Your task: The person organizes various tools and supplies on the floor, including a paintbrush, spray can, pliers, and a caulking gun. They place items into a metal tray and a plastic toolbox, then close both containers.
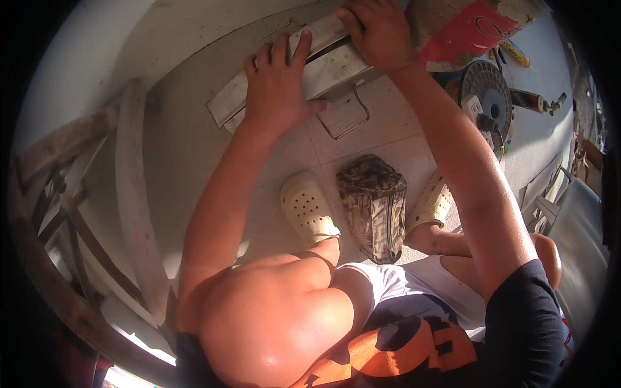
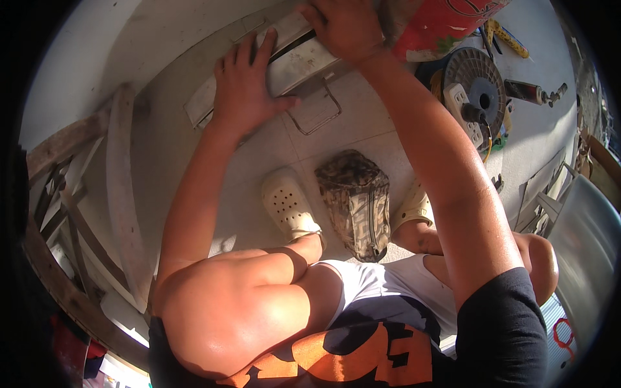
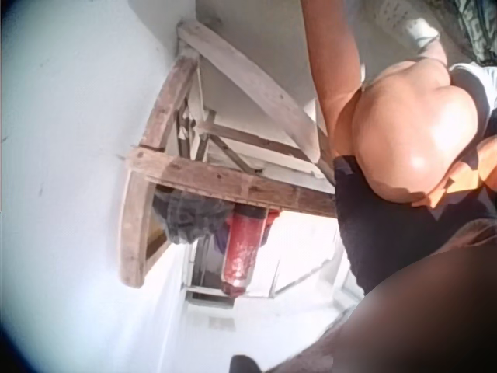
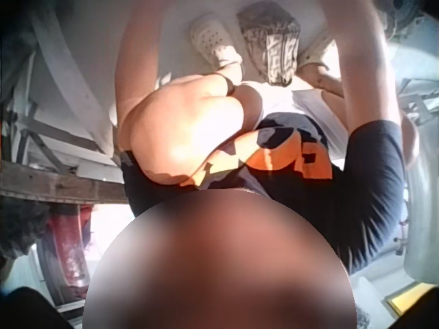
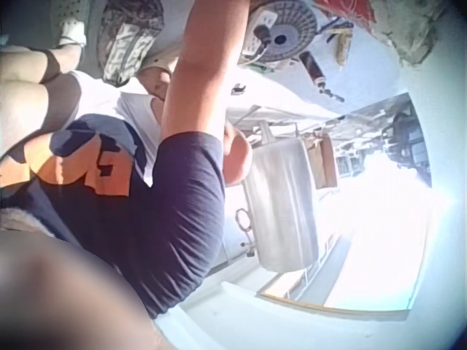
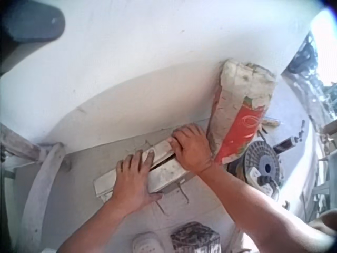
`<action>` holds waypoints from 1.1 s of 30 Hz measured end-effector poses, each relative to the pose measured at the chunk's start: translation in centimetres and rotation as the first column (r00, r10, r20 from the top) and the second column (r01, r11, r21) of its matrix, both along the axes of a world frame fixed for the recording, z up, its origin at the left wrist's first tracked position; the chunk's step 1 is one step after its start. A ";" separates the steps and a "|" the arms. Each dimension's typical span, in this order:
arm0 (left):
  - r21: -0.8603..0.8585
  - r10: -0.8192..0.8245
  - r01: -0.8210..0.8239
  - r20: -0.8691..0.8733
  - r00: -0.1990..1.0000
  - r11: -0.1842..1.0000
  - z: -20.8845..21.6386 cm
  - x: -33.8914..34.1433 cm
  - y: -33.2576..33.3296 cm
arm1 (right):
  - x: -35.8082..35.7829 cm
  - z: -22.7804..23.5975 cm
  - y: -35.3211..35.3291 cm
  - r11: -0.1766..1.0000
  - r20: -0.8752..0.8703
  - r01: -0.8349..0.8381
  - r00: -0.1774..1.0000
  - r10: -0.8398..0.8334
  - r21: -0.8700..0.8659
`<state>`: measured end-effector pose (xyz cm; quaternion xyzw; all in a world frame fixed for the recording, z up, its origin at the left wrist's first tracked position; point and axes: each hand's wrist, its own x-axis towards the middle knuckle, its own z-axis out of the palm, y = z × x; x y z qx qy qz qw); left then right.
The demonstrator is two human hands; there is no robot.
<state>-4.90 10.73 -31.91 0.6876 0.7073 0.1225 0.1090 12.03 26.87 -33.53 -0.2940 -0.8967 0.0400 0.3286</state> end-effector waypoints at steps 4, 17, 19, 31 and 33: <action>-0.008 0.007 -0.007 -0.013 1.000 1.000 0.0 -0.1 0.5 | 0.0 0.8 1.5 0.996 0.097 0.003 0.995 0.005 -0.085; -0.265 0.117 -0.166 -0.189 0.975 0.950 2.8 3.5 -2.5 | 5.7 -0.8 -14.4 -0.242 0.246 0.122 0.770 -0.589 -0.962; -0.248 0.157 -0.198 -0.177 0.972 0.948 3.2 3.7 -3.2 | 4.3 0.0 -16.1 -0.219 0.169 0.034 0.755 -0.634 -0.975; -0.456 0.753 -0.599 0.405 0.519 0.658 -1.5 -9.6 -0.7 | -1.7 5.0 -18.9 0.335 -0.224 -0.105 0.913 -0.341 -0.936; -0.557 0.711 -0.442 0.526 0.467 0.703 -2.7 -9.9 -0.2 | -2.1 4.9 -18.5 0.336 -0.262 -0.126 0.880 -0.396 -0.933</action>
